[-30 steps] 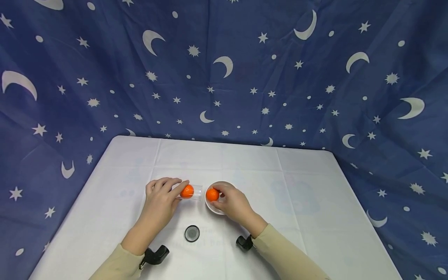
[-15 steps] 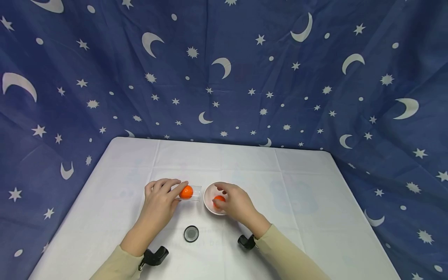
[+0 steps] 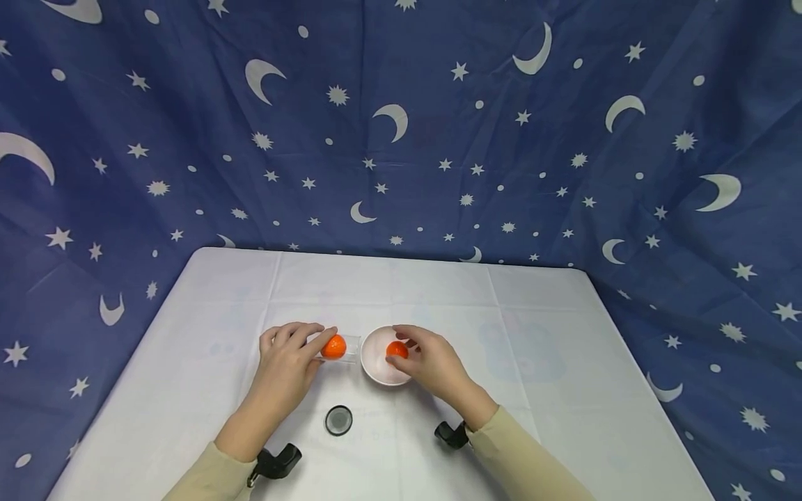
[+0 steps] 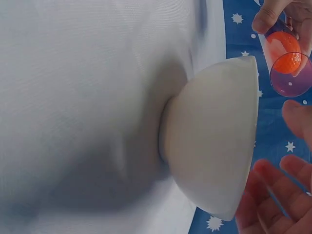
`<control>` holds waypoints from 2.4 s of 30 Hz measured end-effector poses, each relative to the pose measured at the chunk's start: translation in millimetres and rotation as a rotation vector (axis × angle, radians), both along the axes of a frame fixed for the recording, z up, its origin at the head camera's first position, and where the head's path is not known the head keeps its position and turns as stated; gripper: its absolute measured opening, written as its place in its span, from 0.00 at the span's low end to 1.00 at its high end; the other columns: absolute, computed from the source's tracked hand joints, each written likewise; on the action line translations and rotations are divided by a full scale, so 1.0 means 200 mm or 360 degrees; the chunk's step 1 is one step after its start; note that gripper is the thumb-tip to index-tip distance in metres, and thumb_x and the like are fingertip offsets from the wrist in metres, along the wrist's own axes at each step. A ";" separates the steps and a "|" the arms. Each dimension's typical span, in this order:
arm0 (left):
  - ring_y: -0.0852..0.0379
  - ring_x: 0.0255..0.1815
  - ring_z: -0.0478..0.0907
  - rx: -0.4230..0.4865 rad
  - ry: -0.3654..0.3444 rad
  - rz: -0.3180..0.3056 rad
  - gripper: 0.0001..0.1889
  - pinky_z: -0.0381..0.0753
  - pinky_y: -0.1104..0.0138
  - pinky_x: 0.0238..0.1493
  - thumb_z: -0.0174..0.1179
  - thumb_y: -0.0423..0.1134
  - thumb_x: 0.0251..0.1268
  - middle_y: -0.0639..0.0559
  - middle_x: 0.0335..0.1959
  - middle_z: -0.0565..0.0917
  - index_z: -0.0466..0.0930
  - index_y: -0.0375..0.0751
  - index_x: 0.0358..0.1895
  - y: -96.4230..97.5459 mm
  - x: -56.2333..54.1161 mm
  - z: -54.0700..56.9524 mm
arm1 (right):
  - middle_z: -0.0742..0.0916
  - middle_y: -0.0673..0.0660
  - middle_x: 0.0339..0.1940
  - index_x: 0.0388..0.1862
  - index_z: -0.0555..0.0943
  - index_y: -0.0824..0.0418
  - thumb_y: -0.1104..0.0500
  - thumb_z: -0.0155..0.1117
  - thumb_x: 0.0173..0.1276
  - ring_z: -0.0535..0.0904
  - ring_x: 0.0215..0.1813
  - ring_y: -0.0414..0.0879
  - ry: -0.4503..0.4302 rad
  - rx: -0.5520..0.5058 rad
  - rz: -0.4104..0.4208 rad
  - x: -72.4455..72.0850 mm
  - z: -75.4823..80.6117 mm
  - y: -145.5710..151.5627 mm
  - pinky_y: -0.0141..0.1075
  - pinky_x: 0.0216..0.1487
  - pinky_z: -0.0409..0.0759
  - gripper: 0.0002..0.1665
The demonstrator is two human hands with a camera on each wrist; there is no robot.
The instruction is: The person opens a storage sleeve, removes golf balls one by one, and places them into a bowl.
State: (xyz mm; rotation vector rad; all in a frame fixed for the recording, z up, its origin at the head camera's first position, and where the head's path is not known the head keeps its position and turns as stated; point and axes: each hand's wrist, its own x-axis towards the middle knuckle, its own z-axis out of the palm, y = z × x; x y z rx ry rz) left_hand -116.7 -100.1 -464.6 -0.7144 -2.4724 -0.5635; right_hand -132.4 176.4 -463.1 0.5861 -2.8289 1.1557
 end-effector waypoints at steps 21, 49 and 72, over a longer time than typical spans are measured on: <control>0.43 0.51 0.73 -0.0043 -0.0001 -0.0094 0.33 0.62 0.47 0.53 0.78 0.32 0.39 0.49 0.49 0.79 0.81 0.50 0.56 0.07 0.02 -0.01 | 0.85 0.51 0.38 0.59 0.79 0.58 0.49 0.74 0.58 0.81 0.39 0.49 -0.0049 -0.0232 0.0217 0.05 -0.04 -0.07 0.40 0.44 0.80 0.31; 0.42 0.52 0.70 -0.0066 0.0028 -0.0074 0.31 0.60 0.46 0.53 0.75 0.27 0.41 0.47 0.49 0.79 0.82 0.49 0.55 0.10 0.02 0.00 | 0.85 0.46 0.46 0.58 0.78 0.52 0.51 0.69 0.64 0.79 0.40 0.38 -0.0046 -0.0308 0.0237 0.07 -0.08 -0.12 0.36 0.44 0.80 0.24; 0.42 0.55 0.69 -0.0040 -0.0061 -0.0037 0.33 0.58 0.46 0.55 0.76 0.30 0.43 0.47 0.54 0.78 0.79 0.50 0.59 0.06 0.02 0.01 | 0.81 0.42 0.50 0.55 0.79 0.49 0.53 0.71 0.62 0.78 0.37 0.42 0.0065 -0.0307 0.0213 0.06 -0.04 -0.10 0.39 0.40 0.81 0.22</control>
